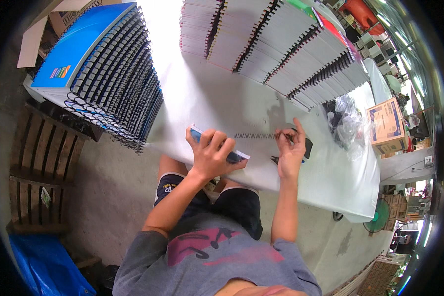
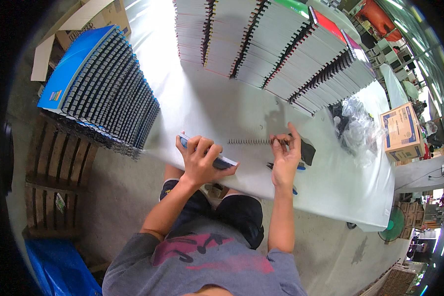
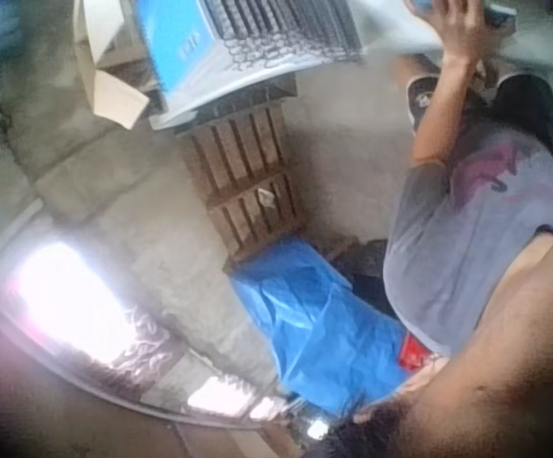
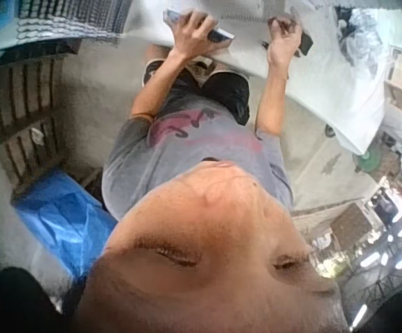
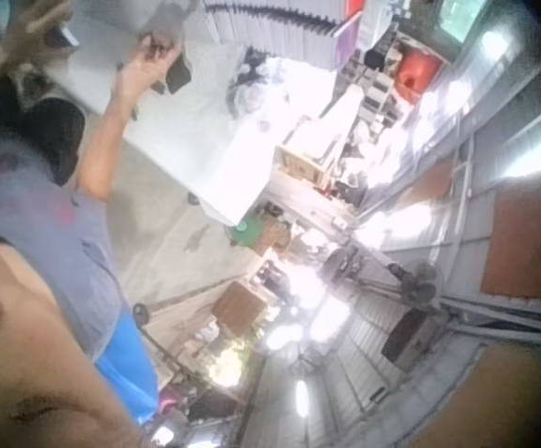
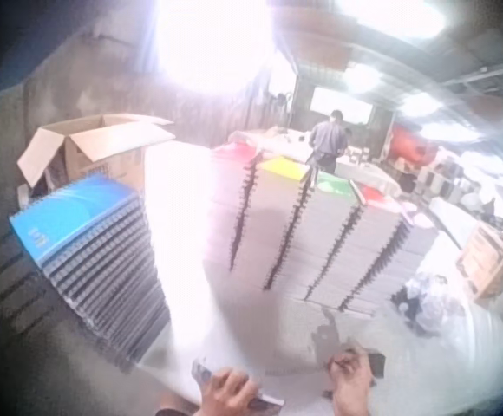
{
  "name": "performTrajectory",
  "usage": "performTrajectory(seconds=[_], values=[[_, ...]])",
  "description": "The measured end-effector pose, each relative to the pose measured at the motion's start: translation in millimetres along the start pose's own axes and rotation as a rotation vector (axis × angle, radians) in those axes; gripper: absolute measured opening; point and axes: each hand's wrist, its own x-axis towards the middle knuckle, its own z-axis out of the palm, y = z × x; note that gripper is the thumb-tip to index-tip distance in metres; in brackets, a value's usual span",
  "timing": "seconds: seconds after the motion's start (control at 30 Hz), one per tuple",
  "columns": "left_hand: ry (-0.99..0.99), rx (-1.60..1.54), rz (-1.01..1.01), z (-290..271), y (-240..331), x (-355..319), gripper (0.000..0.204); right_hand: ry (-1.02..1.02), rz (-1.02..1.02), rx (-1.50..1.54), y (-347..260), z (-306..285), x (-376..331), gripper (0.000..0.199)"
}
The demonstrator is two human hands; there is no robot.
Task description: The person assembles spiral-bound notebooks by inserting a metal coil into the punched holes of a blue notebook cover. They use pliers to secure the coil and then place the finished notebook onto a stack. The person repeats this process for multiple notebooks.
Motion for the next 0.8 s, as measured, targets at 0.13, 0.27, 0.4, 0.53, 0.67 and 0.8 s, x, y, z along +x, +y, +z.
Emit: performTrajectory(seconds=[0.13,0.27,0.4,0.53,0.67,0.8], values=[[0.001,0.003,-0.003,0.3,-0.4,0.2,0.044,0.118,-0.286,-0.830,5.5,-2.1,5.0,0.047],[0.015,0.019,-0.005,0.9,-1.0,-0.6,0.044,-0.259,-0.237,-1.153,-18.9,28.0,1.5,0.043],[-0.007,0.019,-0.004,1.0,1.0,0.6,0.044,-0.542,-0.323,-0.978,3.4,24.2,9.9,0.026],[-0.016,0.047,-0.023,0.4,0.9,0.5,0.045,-0.450,-0.286,-0.652,-21.8,22.1,-4.7,0.025],[-0.026,0.046,-0.027,0.1,1.7,1.1,0.045,-0.396,-0.277,-0.559,-31.4,14.4,-20.7,0.024],[-0.043,0.046,-0.024,-0.1,2.0,1.0,0.046,-0.418,-0.253,-0.467,-28.0,13.1,-24.4,0.026]])
